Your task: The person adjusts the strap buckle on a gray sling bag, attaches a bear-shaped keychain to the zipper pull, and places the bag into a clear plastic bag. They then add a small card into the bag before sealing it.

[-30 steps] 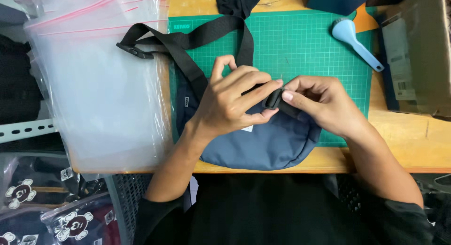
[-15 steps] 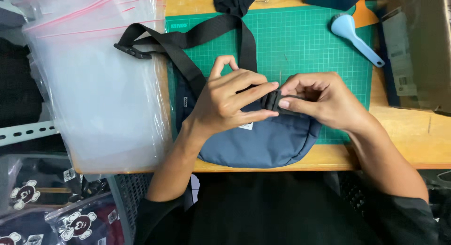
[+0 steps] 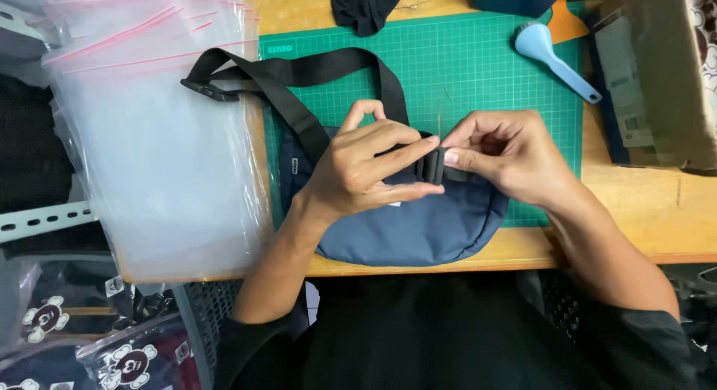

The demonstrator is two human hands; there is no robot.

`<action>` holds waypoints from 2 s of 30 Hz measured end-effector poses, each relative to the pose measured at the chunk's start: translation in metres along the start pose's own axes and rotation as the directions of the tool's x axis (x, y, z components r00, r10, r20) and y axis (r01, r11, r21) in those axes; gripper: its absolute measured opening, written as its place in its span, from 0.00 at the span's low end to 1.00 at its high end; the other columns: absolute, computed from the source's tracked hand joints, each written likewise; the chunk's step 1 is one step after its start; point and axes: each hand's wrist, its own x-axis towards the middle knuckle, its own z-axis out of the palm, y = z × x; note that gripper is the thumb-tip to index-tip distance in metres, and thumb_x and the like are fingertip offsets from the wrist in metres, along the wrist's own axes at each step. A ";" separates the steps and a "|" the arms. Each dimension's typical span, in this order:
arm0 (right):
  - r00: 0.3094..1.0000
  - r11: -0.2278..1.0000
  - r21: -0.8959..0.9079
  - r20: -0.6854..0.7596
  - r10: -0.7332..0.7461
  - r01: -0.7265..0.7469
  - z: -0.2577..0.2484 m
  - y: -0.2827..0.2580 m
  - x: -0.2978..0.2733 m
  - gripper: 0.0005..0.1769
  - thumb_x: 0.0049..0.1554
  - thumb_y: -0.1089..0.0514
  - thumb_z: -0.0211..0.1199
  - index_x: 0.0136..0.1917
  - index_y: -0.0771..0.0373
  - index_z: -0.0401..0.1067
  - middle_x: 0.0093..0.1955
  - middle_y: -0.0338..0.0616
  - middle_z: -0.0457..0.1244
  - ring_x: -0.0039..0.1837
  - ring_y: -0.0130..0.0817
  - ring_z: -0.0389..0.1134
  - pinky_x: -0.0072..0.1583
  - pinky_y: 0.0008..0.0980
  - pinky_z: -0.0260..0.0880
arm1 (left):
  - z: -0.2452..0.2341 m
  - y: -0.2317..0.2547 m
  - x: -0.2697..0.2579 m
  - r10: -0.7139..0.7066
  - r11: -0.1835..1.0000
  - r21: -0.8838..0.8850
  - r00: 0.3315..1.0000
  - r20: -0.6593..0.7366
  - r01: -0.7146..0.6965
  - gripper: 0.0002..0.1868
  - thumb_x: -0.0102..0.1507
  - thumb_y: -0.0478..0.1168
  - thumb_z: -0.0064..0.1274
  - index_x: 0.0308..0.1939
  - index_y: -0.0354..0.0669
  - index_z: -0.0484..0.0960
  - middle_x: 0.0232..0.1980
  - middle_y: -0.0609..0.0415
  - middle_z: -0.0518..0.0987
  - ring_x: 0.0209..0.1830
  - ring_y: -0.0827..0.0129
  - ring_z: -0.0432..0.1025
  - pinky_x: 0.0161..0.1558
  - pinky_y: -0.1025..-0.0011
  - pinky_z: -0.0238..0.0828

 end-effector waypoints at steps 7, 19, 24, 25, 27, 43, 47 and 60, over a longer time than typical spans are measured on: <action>0.998 0.982 -0.188 0.056 -0.007 0.017 -0.006 -0.002 0.001 0.04 0.63 0.63 0.77 0.51 0.65 0.85 0.45 0.40 0.76 0.47 0.21 0.71 0.49 0.23 0.72 | 0.003 -0.001 0.000 0.015 0.999 0.052 1.000 0.007 -0.016 0.26 0.70 0.52 0.80 0.56 0.32 0.89 0.47 0.47 0.87 0.43 0.59 0.81 0.52 0.53 0.69; 0.977 0.993 -0.103 0.213 -0.030 0.053 -0.004 -0.012 0.003 0.06 0.65 0.61 0.73 0.56 0.64 0.83 0.48 0.39 0.78 0.49 0.21 0.75 0.52 0.24 0.76 | -0.011 -0.005 0.000 -0.009 0.998 0.063 0.999 0.031 0.007 0.24 0.72 0.54 0.77 0.55 0.36 0.89 0.48 0.49 0.85 0.45 0.56 0.83 0.54 0.52 0.61; 0.989 0.998 0.010 0.130 0.068 -0.070 -0.016 0.005 0.005 0.06 0.63 0.67 0.76 0.53 0.63 0.81 0.44 0.35 0.72 0.47 0.17 0.69 0.51 0.19 0.70 | -0.010 0.002 0.003 -0.003 0.991 0.131 1.000 0.020 0.000 0.23 0.73 0.53 0.76 0.56 0.37 0.89 0.49 0.50 0.84 0.41 0.60 0.82 0.52 0.55 0.61; 0.990 0.998 0.011 0.125 0.068 -0.069 -0.016 0.006 0.006 0.06 0.63 0.67 0.76 0.53 0.63 0.81 0.44 0.35 0.72 0.47 0.17 0.69 0.51 0.19 0.70 | -0.010 0.003 0.003 0.001 0.992 0.128 1.000 0.021 -0.003 0.23 0.73 0.53 0.76 0.56 0.37 0.89 0.49 0.50 0.84 0.41 0.60 0.82 0.52 0.55 0.61; 0.990 0.986 0.120 0.094 0.102 -0.113 -0.017 0.008 0.007 0.06 0.63 0.68 0.74 0.54 0.63 0.83 0.46 0.38 0.74 0.47 0.18 0.71 0.52 0.18 0.71 | -0.009 0.005 0.004 0.007 0.994 0.110 1.000 0.024 -0.010 0.23 0.73 0.52 0.78 0.57 0.37 0.88 0.49 0.51 0.84 0.42 0.60 0.82 0.52 0.53 0.60; 0.984 0.986 0.086 0.095 -0.148 0.140 -0.002 -0.017 0.000 0.41 0.67 0.71 0.67 0.89 0.66 0.58 0.56 0.48 0.72 0.56 0.28 0.72 0.61 0.25 0.74 | -0.012 0.006 0.001 -0.177 0.977 0.128 0.984 0.031 0.171 0.29 0.71 0.58 0.76 0.64 0.40 0.88 0.54 0.54 0.85 0.50 0.63 0.81 0.57 0.56 0.61; 0.960 0.908 -0.314 0.097 -0.261 0.278 -0.002 -0.024 -0.005 0.38 0.59 0.58 0.79 0.81 0.63 0.74 0.63 0.46 0.71 0.64 0.31 0.71 0.66 0.30 0.70 | -0.024 0.002 -0.001 -0.337 0.941 0.041 0.931 0.139 0.335 0.19 0.67 0.49 0.77 0.51 0.46 0.84 0.44 0.60 0.84 0.45 0.68 0.80 0.56 0.62 0.56; 0.839 0.632 -0.608 0.109 -0.533 0.480 0.016 -0.023 -0.012 0.31 0.63 0.53 0.83 0.73 0.72 0.79 0.55 0.51 0.70 0.49 0.38 0.67 0.53 0.34 0.68 | -0.010 0.001 0.005 0.047 0.970 0.239 0.998 -0.032 -0.038 0.08 0.77 0.25 0.53 0.42 0.34 0.79 0.47 0.46 0.82 0.33 0.56 0.71 0.45 0.56 0.60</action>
